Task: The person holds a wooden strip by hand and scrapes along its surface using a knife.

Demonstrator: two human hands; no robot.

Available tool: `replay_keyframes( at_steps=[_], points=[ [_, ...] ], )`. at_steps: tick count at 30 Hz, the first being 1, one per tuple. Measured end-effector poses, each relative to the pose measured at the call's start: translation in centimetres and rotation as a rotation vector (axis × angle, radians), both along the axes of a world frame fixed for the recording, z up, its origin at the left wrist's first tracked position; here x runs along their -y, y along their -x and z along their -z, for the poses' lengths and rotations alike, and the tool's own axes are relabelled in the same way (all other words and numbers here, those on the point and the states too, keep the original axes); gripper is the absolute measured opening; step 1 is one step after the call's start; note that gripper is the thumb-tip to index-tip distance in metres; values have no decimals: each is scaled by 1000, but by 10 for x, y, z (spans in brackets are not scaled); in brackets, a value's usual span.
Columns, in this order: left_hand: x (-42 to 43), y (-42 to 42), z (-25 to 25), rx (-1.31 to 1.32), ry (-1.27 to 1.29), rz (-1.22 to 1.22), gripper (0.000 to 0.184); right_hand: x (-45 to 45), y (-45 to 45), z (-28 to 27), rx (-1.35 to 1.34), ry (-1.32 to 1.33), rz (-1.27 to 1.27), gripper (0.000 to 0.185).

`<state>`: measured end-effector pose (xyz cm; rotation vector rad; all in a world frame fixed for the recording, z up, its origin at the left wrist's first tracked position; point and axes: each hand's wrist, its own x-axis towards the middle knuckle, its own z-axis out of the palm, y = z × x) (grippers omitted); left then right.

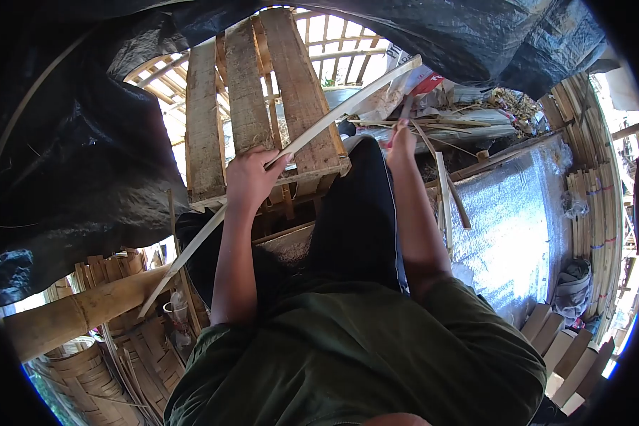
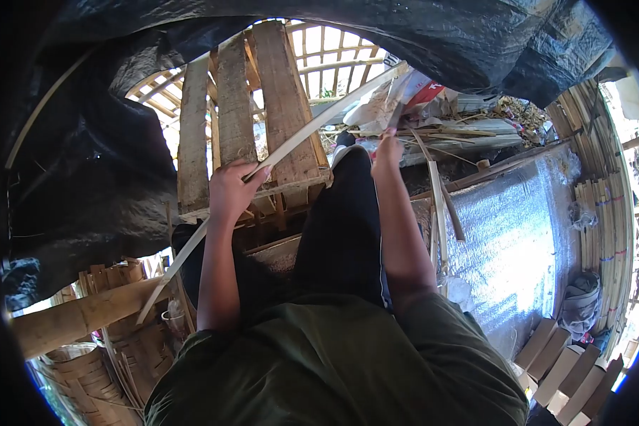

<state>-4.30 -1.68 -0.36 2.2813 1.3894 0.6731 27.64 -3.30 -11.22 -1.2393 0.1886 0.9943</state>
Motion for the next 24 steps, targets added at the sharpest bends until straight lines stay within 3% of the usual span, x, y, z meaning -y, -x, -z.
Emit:
replay_keyframes(
  at_steps=[2, 3, 4, 6, 10, 12, 13, 15, 16, 18, 19, 20, 22, 23, 24],
  points=[
    [-4, 2, 4, 22, -26, 5, 29, -1, -18, -6, 226, 107, 29, 40],
    [-4, 2, 5, 20, -40, 2, 29, 9, -33, -6, -35, -22, -73, 40],
    [-3, 2, 6, 21, -51, 0, 29, 21, -41, -2, -34, -19, -73, 40],
    [-2, 3, 4, 14, -32, 0, 30, 49, -50, 4, -240, -538, -663, 43],
    [-5, 3, 0, -12, 21, 6, 30, 105, -49, 6, -331, -468, -756, 47],
    [-5, 2, 0, 5, 36, -6, 30, 126, -47, 12, -519, -935, -1085, 45],
    [-3, 2, 1, 24, 47, -16, 29, 136, -46, 14, -528, -928, -1077, 45],
    [-2, 2, 2, 15, 52, -8, 29, 146, -42, -1, -634, -1093, -1457, 48],
    [-4, 2, 1, 11, 50, -6, 29, 156, -42, -2, -628, -1098, -1456, 48],
    [-5, 2, 0, -8, 30, 2, 29, 177, -46, -2, -702, -586, -1417, 51],
    [-5, 2, 0, -29, 20, 8, 30, 177, -45, 2, -675, -493, -1379, 54],
    [-6, 2, 0, -28, 16, 11, 30, 173, -45, 16, -671, -496, -1379, 54],
    [-5, 1, 1, -4, 68, -5, 27, 157, -50, 52, -829, -791, -1295, 57],
    [-5, 1, 1, -3, 68, -7, 27, 143, -51, 47, -757, -815, -1291, 56],
    [-5, 2, 2, -3, 41, -3, 28, 132, -47, 38, -680, -706, -1081, 52]
  ],
)
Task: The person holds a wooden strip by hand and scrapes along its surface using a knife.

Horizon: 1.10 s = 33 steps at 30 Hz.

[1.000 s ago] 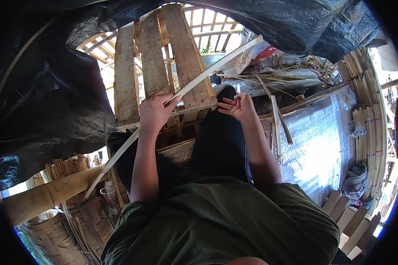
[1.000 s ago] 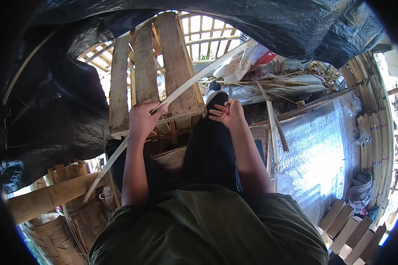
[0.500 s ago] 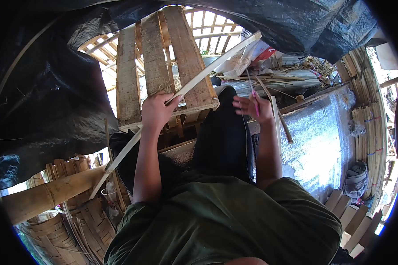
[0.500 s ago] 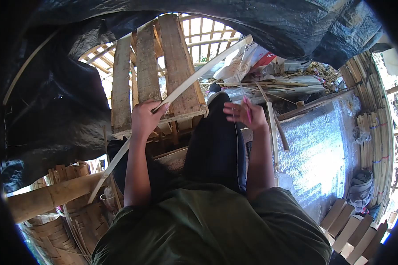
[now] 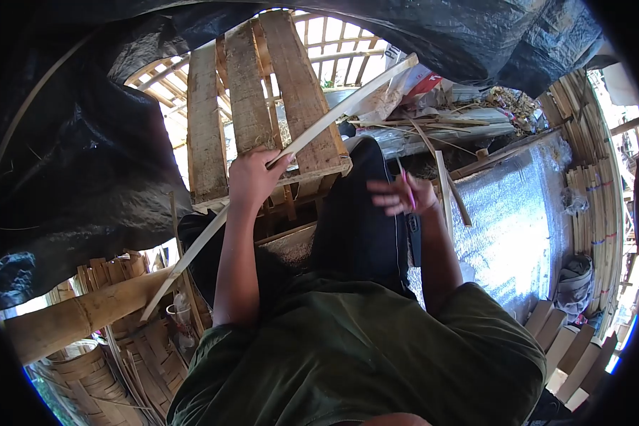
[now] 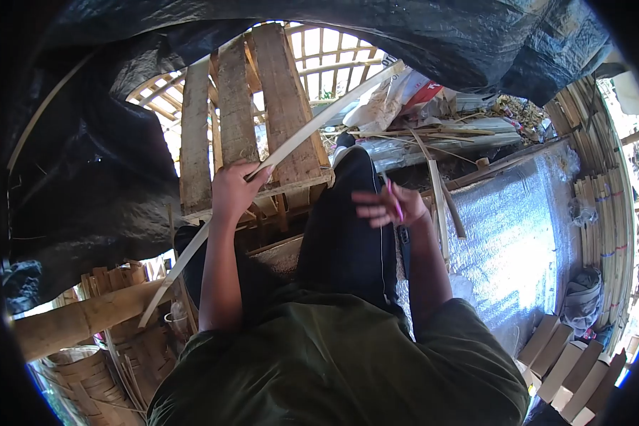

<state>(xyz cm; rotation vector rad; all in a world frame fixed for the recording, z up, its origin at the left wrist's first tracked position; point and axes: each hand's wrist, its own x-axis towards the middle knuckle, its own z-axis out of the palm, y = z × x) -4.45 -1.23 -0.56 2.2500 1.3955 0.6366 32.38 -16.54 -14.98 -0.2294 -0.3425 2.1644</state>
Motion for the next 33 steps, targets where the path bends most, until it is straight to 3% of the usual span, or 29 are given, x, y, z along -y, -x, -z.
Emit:
replay_keyframes(
  at_steps=[1, 3, 4, 6, 7, 8, 10, 12, 14, 19, 22, 24, 27, 32, 33],
  points=[
    [0, 0, 0, -1, -27, 4, 28, -11, 4, -10, 78, 136, 192, 49],
    [2, 1, 1, -5, -38, 0, 29, -46, -6, 11, 355, 42, 516, 42],
    [3, 0, 0, -8, -51, 1, 29, -56, -6, 8, 356, 41, 513, 42],
    [4, -1, -2, -22, -29, -4, 30, -67, -8, 3, 700, 408, 1024, 40],
    [3, -1, -3, -37, -6, -8, 30, -59, -15, -2, 480, 220, 876, 38],
    [2, -2, -4, -36, -7, -8, 30, -50, -16, -8, 481, 218, 877, 38],
    [3, -2, -3, -33, -3, -16, 30, -24, -12, -36, 234, -41, 438, 35],
    [3, -1, 0, -61, -54, 3, 29, -3, -3, -47, 378, -14, 414, 35],
    [3, -2, 0, -91, -109, 22, 29, 8, -6, -41, 548, -302, 298, 34],
    [1, -4, -5, -193, -134, 108, 25, -20, 13, -93, 916, 31, 665, 26],
    [-4, -9, -3, -181, -252, 148, 23, -53, 7, -122, 1145, 2, 656, 24],
    [-8, -15, -4, -211, -265, 161, 22, -76, 6, -122, 1156, 4, 699, 26],
    [-14, -23, -7, -264, -264, 166, 22, -106, 17, -138, 1446, 14, 743, 26],
    [-15, -28, -1, -182, -271, 145, 23, -156, -7, -108, 1612, 16, 766, 33],
    [-13, -28, 0, -202, -269, 132, 25, -160, -9, -111, 1645, 137, 693, 35]
  ],
)
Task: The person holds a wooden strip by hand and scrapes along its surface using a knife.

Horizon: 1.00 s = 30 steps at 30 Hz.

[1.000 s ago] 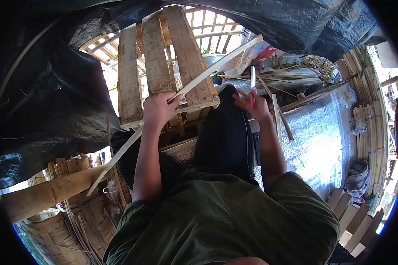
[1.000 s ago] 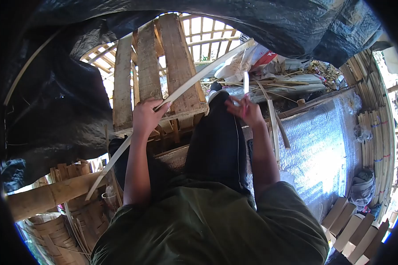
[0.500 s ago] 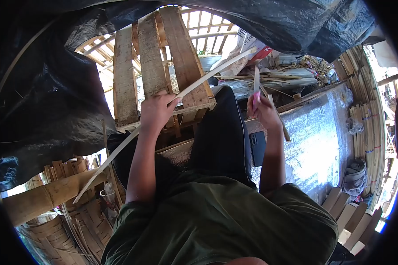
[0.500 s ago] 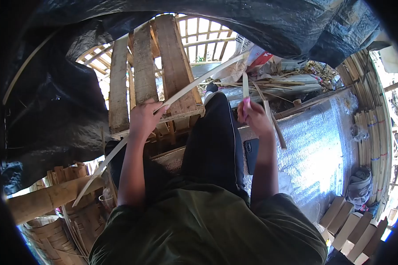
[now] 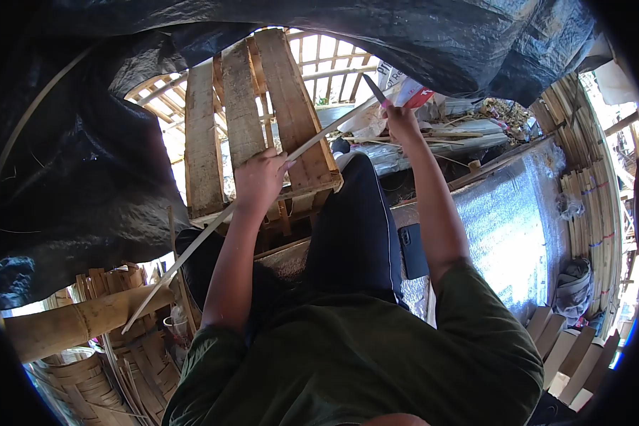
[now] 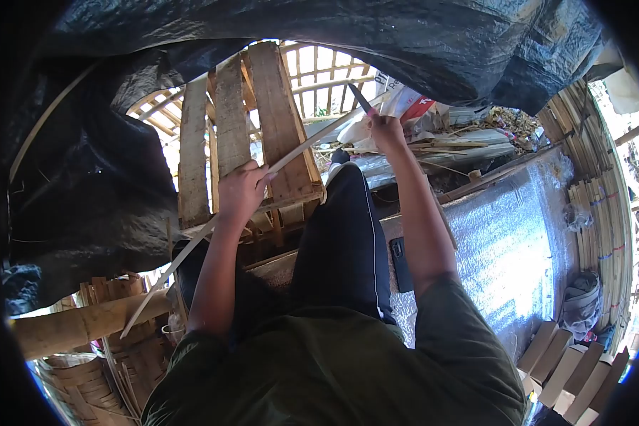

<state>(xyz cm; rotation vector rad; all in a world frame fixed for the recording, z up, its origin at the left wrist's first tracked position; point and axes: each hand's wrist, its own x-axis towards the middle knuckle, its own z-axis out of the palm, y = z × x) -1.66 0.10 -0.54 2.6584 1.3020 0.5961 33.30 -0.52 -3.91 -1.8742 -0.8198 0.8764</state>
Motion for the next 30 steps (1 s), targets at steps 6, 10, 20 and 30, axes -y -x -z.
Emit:
replay_keyframes(
  at_steps=[6, 10, 20, 30],
  points=[
    [-6, 3, 3, -3, 33, 19, 26, -30, -25, 66, 471, 12, -124, 50],
    [-7, 2, 6, -5, 26, 23, 26, -18, 10, 23, 396, 91, -63, 57],
    [-2, -2, 7, -15, 4, 12, 25, -20, -9, 8, 344, 181, 42, 61],
    [-7, 0, 7, -23, 23, -1, 26, -17, 46, 25, 536, 101, -36, 56]
  ],
)
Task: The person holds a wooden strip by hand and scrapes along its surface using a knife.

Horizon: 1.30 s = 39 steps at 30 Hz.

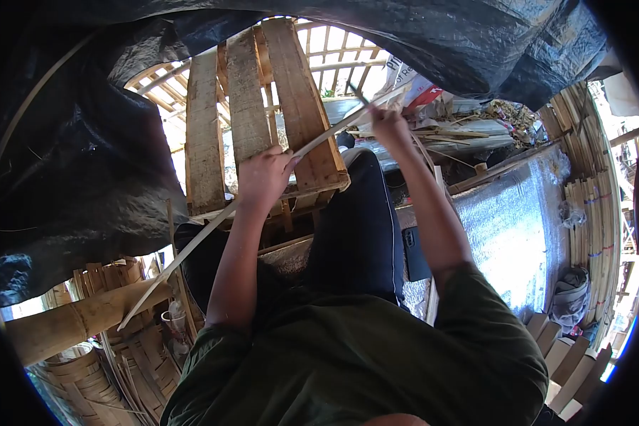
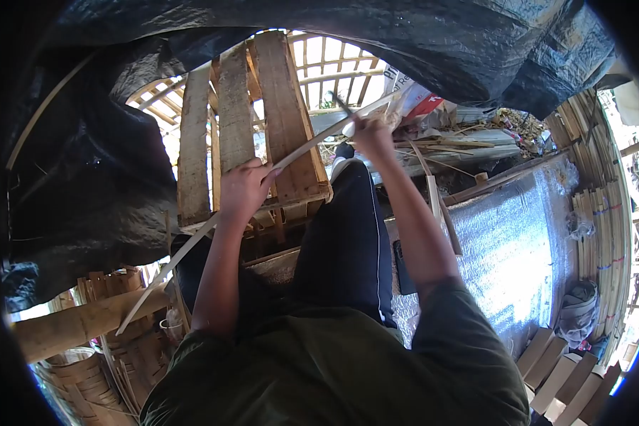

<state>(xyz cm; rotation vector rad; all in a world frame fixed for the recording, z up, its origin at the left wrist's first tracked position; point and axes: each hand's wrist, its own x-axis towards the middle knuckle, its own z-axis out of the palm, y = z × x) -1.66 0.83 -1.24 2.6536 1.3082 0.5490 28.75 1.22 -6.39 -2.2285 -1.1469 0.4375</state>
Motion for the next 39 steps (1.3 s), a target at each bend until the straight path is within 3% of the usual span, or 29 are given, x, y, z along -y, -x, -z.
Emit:
replay_keyframes(
  at_steps=[2, 3, 5, 6, 7, 9, 11, 13, 15, 17, 19, 20, 23, 24, 25, 27, 29, 32, 33, 35, 36, 37, 39],
  points=[
    [3, 2, 1, -16, 3, 2, 26, 3, 12, -14, 104, 100, -119, 52],
    [3, 1, 1, -33, -7, 17, 27, 4, -2, -17, -59, 98, -136, 54],
    [2, 0, -1, -40, -24, 22, 28, -5, -26, -17, 64, 19, 22, 58],
    [4, -1, -2, -61, -15, 17, 28, -6, -22, -21, -38, 125, 82, 60],
    [3, -2, -3, -82, -8, 12, 28, -4, -14, -22, 30, 150, -114, 61],
    [1, -1, -3, -82, -11, 17, 29, 13, 20, -24, 133, -130, -121, 62],
    [5, 1, -1, -81, 1, 21, 30, 11, 1, -42, -42, 138, -130, 58],
    [4, -1, -2, -61, 16, 22, 30, 6, -17, -27, -57, 42, -58, 60],
    [2, -1, -3, -68, 4, 18, 30, 6, 15, -20, 185, 50, -105, 61],
    [2, 0, -3, -83, 0, 22, 30, 13, 25, -20, 158, 31, -107, 60],
    [3, 0, -2, -71, 9, 18, 29, 16, 14, -46, -150, 133, -102, 61],
    [2, 0, -2, -68, 6, 15, 29, 1, -11, -16, -14, 152, -7, 63],
    [0, -1, -2, -71, 1, 15, 30, 7, 38, -25, 62, 169, -138, 63],
    [-1, 0, -2, -55, -1, 15, 31, 12, 48, -12, 114, -75, -145, 63],
    [1, 1, -1, -39, 0, 18, 31, 16, 42, -14, 110, -68, -138, 63],
    [2, 0, 1, -42, -13, 24, 32, 14, 23, -49, -186, 209, -66, 60],
    [1, -1, -1, -46, -32, 24, 32, 7, 13, -19, -122, 151, 8, 57],
    [2, 0, -1, -54, 10, 20, 31, 13, 33, -23, 65, 88, -174, 60],
    [3, 0, 0, -52, -13, 24, 31, 14, 27, -39, -164, 227, -130, 61],
    [3, 0, 1, -41, -41, 19, 30, 13, 9, -38, -95, 152, 25, 61],
    [2, 0, -1, -40, -15, 20, 30, 6, 10, -23, -106, 205, 13, 62],
    [-1, 0, -3, -39, 7, 18, 30, 0, 16, 18, 182, 48, -152, 67],
    [-4, 2, -3, -25, 12, 21, 30, 17, 49, -3, 157, -26, -190, 64]
  ],
)
